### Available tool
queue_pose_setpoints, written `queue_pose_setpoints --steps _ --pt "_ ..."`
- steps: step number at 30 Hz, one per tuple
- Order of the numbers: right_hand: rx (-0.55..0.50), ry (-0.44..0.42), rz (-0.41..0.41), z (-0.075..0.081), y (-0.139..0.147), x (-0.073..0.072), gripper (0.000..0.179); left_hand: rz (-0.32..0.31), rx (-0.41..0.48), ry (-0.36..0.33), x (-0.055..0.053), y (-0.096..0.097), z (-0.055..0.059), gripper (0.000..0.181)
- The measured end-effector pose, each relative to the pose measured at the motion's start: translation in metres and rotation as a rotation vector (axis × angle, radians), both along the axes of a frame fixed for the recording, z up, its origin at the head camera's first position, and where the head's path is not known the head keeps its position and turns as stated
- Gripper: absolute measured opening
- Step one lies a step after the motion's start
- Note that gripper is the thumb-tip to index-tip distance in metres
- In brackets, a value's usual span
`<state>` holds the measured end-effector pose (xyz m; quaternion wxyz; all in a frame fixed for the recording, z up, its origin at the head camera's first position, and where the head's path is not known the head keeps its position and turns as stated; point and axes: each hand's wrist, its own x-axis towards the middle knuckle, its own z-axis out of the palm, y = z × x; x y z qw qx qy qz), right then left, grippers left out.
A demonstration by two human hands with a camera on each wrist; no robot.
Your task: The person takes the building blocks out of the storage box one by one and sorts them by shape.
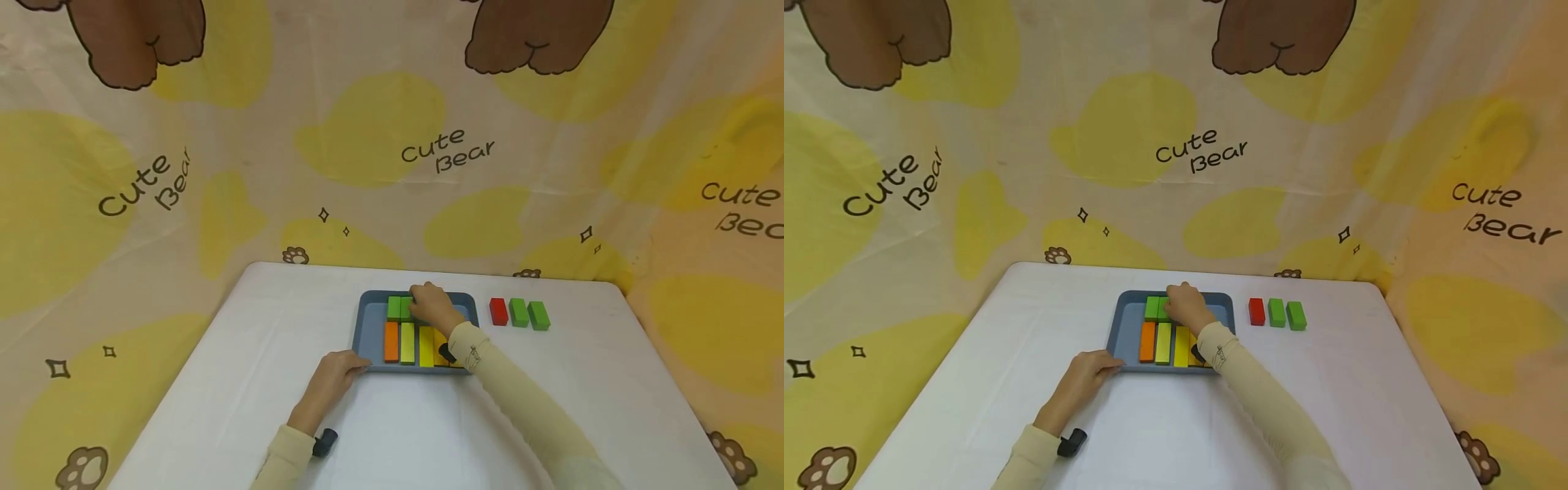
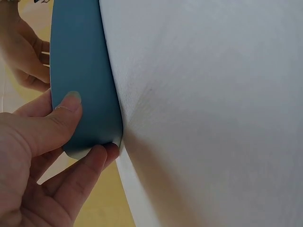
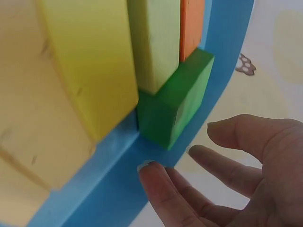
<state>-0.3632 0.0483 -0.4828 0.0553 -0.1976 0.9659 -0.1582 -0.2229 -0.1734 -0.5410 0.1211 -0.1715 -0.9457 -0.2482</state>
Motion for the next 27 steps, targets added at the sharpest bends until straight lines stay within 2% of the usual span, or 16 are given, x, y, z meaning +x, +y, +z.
queue_pose_setpoints --steps 9,15,20,27 --pt "0.008 -0.067 -0.028 -0.006 -0.023 0.003 0.028 -0.025 0.004 0.034 -0.001 -0.001 -0.001 0.013" --pt "0.005 -0.045 -0.044 -0.006 -0.028 0.006 0.023 -0.033 -0.007 0.041 -0.002 -0.002 -0.001 0.012" --pt "-0.001 -0.051 -0.053 -0.006 -0.031 0.005 0.021 -0.022 -0.01 0.02 -0.001 -0.003 0.001 0.012" --pt "-0.026 -0.027 -0.043 -0.005 -0.032 0.006 0.007 -0.019 -0.01 0.013 -0.001 -0.002 0.001 0.012"
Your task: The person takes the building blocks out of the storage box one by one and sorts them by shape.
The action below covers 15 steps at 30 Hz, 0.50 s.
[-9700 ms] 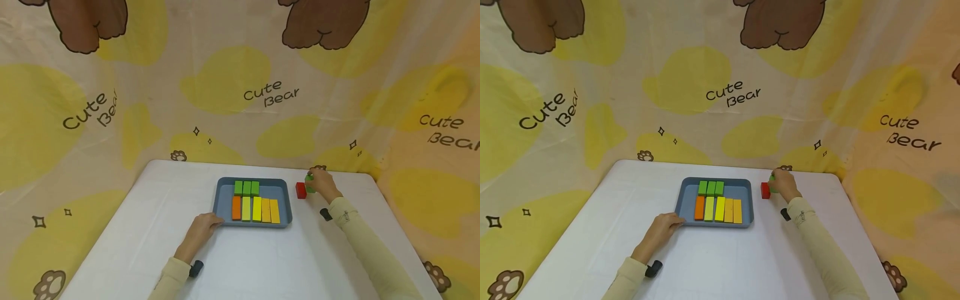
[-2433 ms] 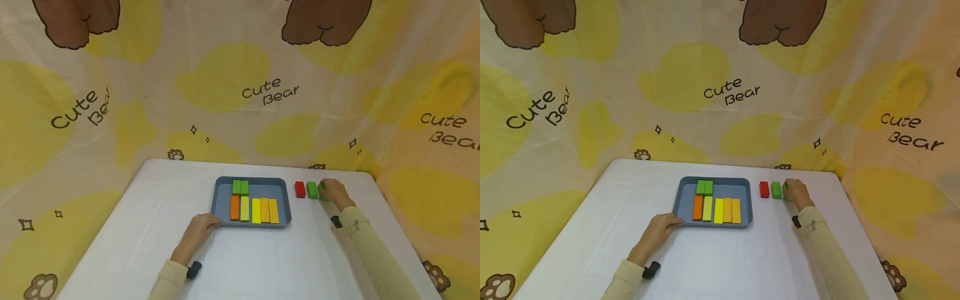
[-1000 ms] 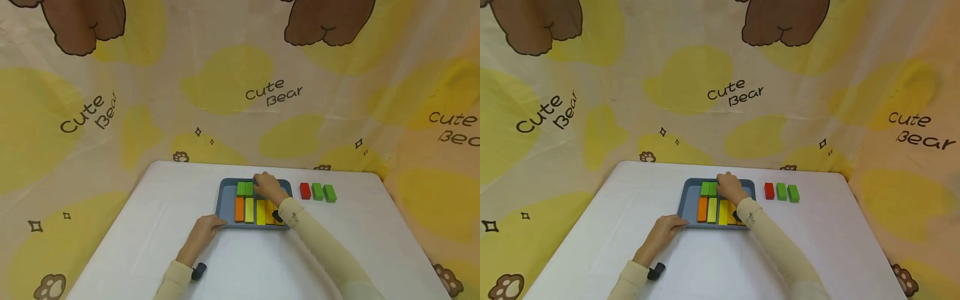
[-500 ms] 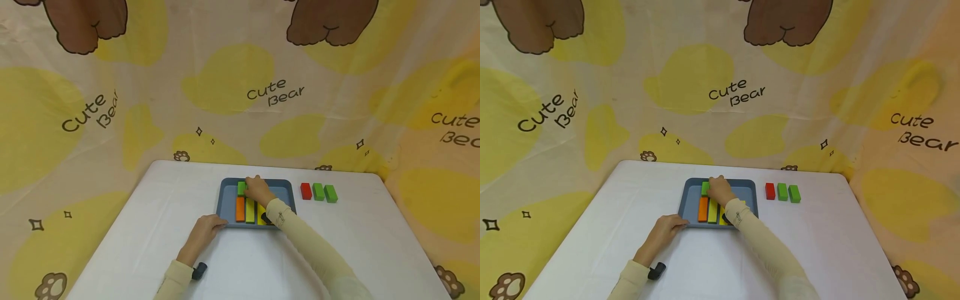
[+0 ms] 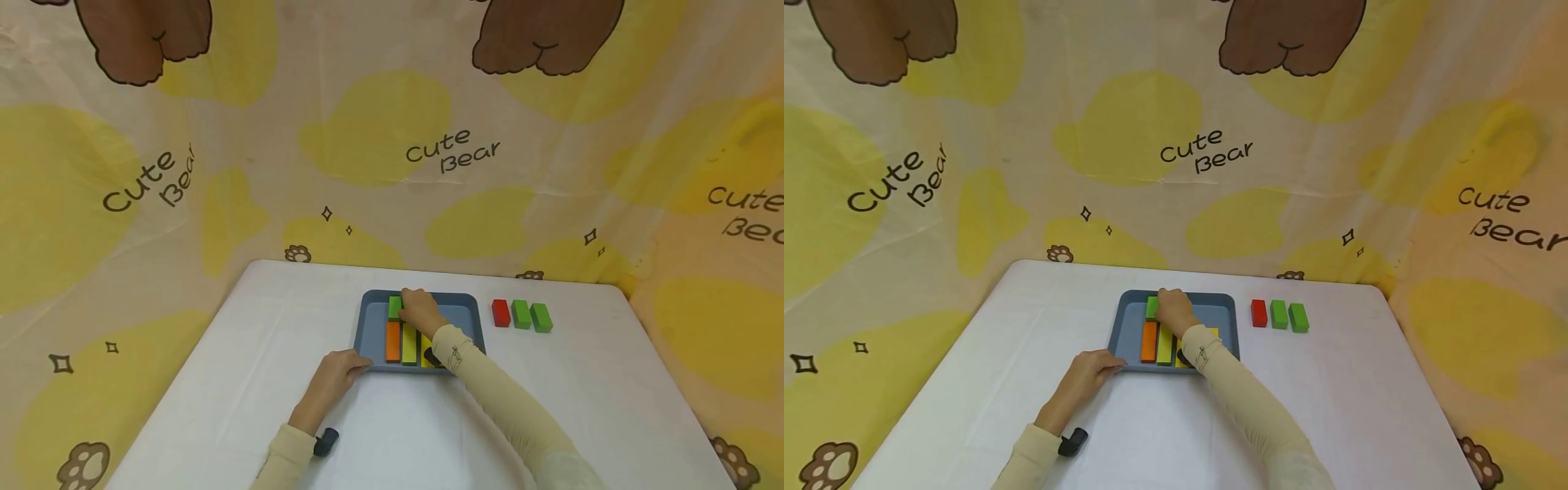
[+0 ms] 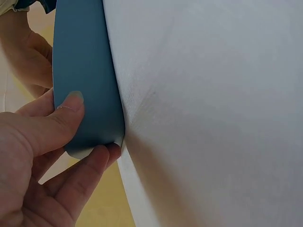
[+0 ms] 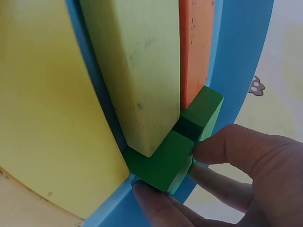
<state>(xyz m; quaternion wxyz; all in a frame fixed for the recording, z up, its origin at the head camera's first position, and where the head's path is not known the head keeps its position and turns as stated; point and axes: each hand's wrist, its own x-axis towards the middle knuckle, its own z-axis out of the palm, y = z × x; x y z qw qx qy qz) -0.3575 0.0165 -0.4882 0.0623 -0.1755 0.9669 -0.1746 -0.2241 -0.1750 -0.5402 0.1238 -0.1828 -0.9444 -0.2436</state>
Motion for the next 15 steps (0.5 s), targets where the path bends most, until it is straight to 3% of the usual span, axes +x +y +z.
queue_pose_setpoints --steps 7,15 --pt "-0.014 0.007 -0.004 -0.0006 0.0 -0.0054 0.01 0.014 -0.004 0.011 -0.0011 0.0009 0.0045 0.012" --pt "0.009 0.008 0.005 -0.0054 0.0015 -0.003 0.013 0.013 0.004 -0.014 0.0024 0.0016 0.0013 0.012"
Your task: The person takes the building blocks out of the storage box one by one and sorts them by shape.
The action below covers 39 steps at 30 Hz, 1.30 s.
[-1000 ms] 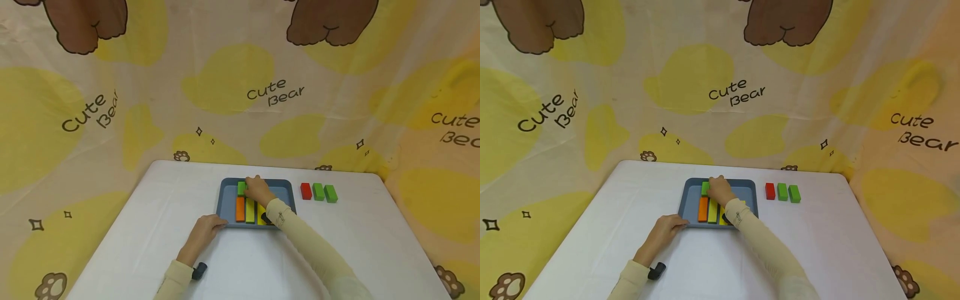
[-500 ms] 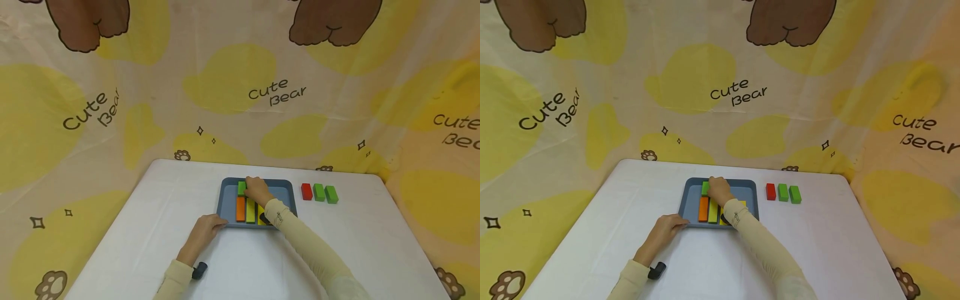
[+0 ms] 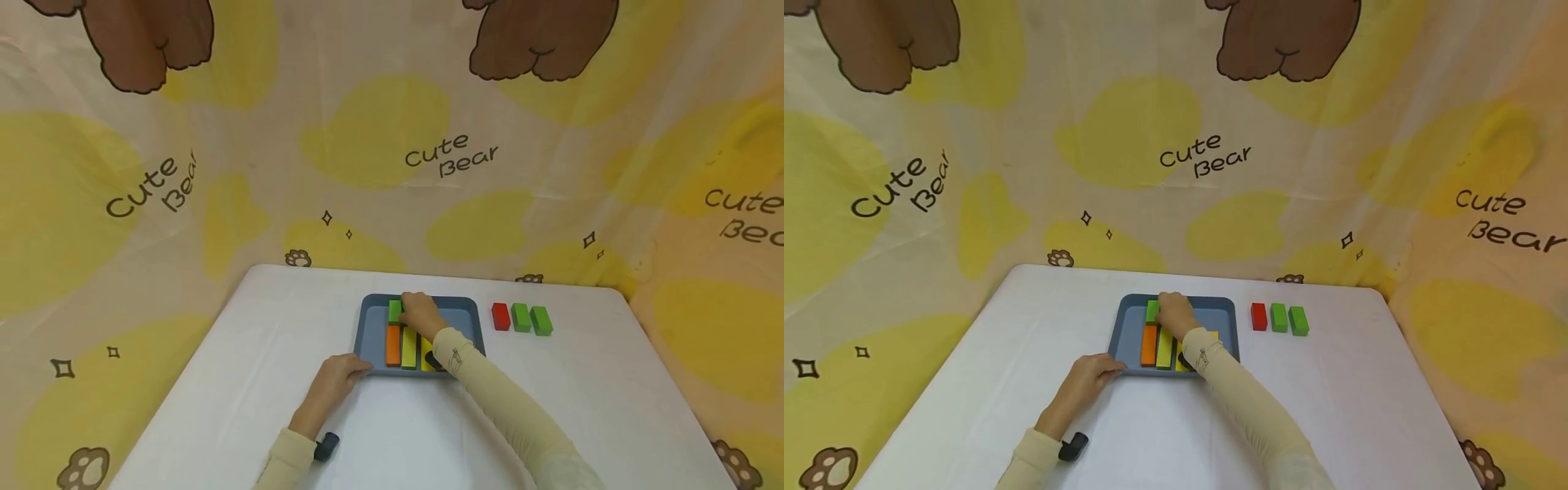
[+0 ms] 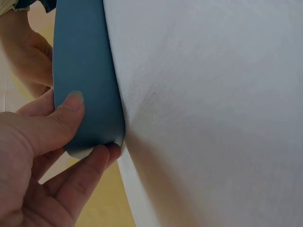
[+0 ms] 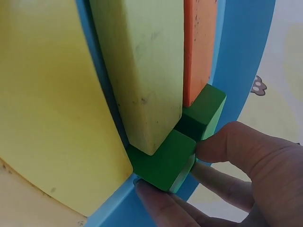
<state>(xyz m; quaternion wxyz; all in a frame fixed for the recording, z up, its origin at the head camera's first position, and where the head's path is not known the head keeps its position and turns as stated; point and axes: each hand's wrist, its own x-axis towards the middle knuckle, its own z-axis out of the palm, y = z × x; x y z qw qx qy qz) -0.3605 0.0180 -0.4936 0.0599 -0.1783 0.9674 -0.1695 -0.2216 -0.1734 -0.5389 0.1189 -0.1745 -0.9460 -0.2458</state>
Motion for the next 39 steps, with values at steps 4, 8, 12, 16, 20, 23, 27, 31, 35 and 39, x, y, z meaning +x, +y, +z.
queue_pose_setpoints --steps 4,8,12,16,20,23,27,31,35,39 --pt "-0.014 -0.012 -0.016 -0.001 0.003 0.003 0.02 -0.008 0.001 -0.006 0.002 0.001 -0.003 0.013" --pt "-0.036 -0.009 -0.016 -0.001 0.008 0.004 0.032 -0.015 -0.001 0.009 0.002 0.001 -0.004 0.013" --pt "-0.058 -0.019 -0.024 0.005 0.014 0.003 0.038 -0.011 -0.004 0.018 0.002 0.001 -0.003 0.012" --pt "-0.085 -0.022 -0.032 0.018 0.021 0.004 0.039 -0.005 -0.001 0.031 0.001 0.0 0.0 0.012" --pt "-0.124 -0.04 -0.05 0.034 0.033 0.005 0.043 -0.014 -0.005 0.058 0.0 -0.001 0.003 0.012" --pt "-0.133 -0.039 -0.077 0.043 0.047 0.003 0.044 -0.01 -0.003 0.053 -0.001 -0.002 0.003 0.012" --pt "-0.142 -0.01 -0.097 0.048 0.072 -0.002 0.043 0.01 0.014 0.03 -0.002 -0.004 0.001 0.014" --pt "-0.155 -0.006 -0.135 0.048 0.102 -0.004 0.045 0.005 0.014 0.021 -0.001 -0.004 0.0 0.014" --pt "-0.158 -0.015 -0.196 0.049 0.139 -0.003 0.047 0.004 0.013 -0.004 0.0 -0.003 0.0 0.013" --pt "-0.15 -0.046 -0.255 0.053 0.182 -0.002 0.047 0.005 0.014 -0.017 0.0 -0.001 0.0 0.013"
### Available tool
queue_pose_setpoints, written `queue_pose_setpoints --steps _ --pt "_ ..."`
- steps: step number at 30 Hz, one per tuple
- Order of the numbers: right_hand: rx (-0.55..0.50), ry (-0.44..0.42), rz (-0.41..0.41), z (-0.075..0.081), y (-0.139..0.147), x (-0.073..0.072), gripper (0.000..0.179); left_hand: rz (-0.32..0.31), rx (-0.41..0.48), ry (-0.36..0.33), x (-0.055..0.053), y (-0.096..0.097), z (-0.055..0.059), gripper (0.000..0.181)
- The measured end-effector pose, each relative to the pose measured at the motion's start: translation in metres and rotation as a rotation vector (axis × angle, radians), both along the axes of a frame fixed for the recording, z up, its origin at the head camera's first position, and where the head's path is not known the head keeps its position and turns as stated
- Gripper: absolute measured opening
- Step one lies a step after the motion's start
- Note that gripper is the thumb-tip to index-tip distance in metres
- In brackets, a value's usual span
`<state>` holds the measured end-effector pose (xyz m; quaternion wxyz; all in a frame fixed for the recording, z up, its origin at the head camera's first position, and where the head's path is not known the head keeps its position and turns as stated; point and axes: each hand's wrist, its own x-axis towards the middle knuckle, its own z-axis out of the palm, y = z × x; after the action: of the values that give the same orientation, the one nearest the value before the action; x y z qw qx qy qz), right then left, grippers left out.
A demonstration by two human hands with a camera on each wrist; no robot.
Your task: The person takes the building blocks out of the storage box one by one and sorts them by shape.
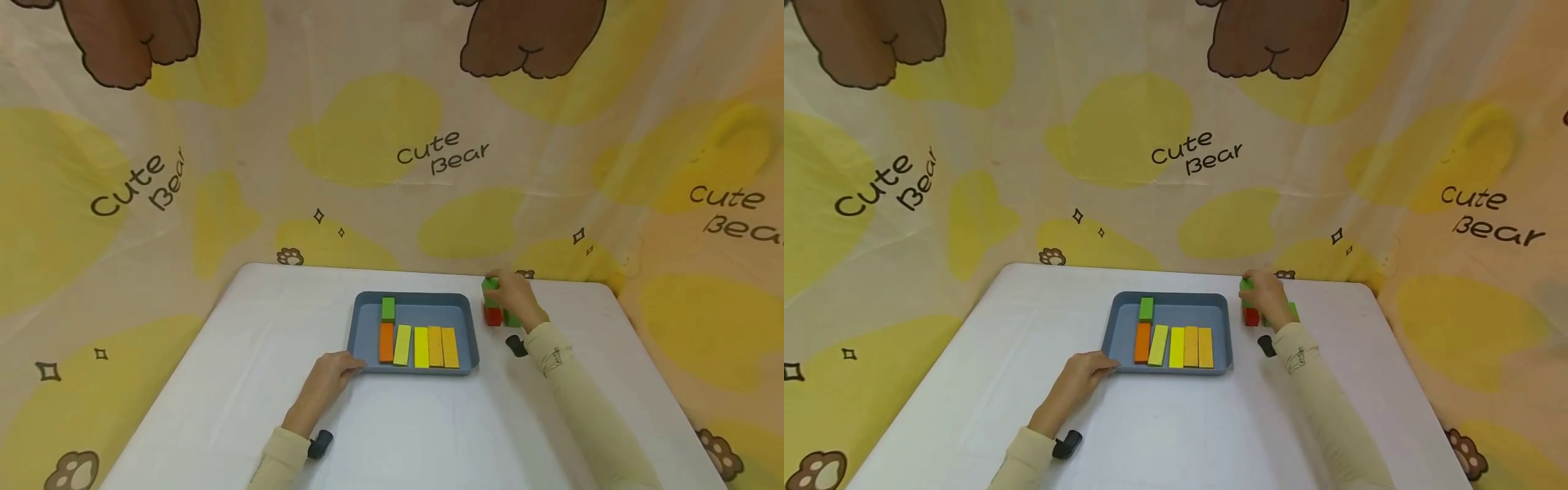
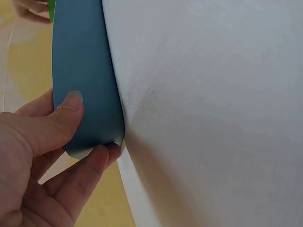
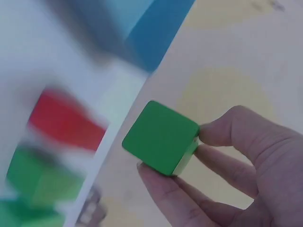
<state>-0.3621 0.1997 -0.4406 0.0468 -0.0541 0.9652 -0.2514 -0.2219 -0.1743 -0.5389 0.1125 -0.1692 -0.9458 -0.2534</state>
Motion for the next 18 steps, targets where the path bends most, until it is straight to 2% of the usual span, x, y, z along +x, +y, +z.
queue_pose_setpoints --steps 3,8,18 --pt "-0.003 -0.04 -0.019 0.0 0.027 0.0 0.047 0.001 -0.003 0.007 0.0 0.0 0.0 0.013" --pt "0.027 -0.05 -0.018 -0.008 0.064 -0.001 0.05 -0.006 -0.002 0.02 0.001 0.0 -0.002 0.013" --pt "0.086 -0.091 -0.023 -0.019 0.121 0.002 0.052 -0.006 -0.003 0.024 0.001 0.0 -0.001 0.013"
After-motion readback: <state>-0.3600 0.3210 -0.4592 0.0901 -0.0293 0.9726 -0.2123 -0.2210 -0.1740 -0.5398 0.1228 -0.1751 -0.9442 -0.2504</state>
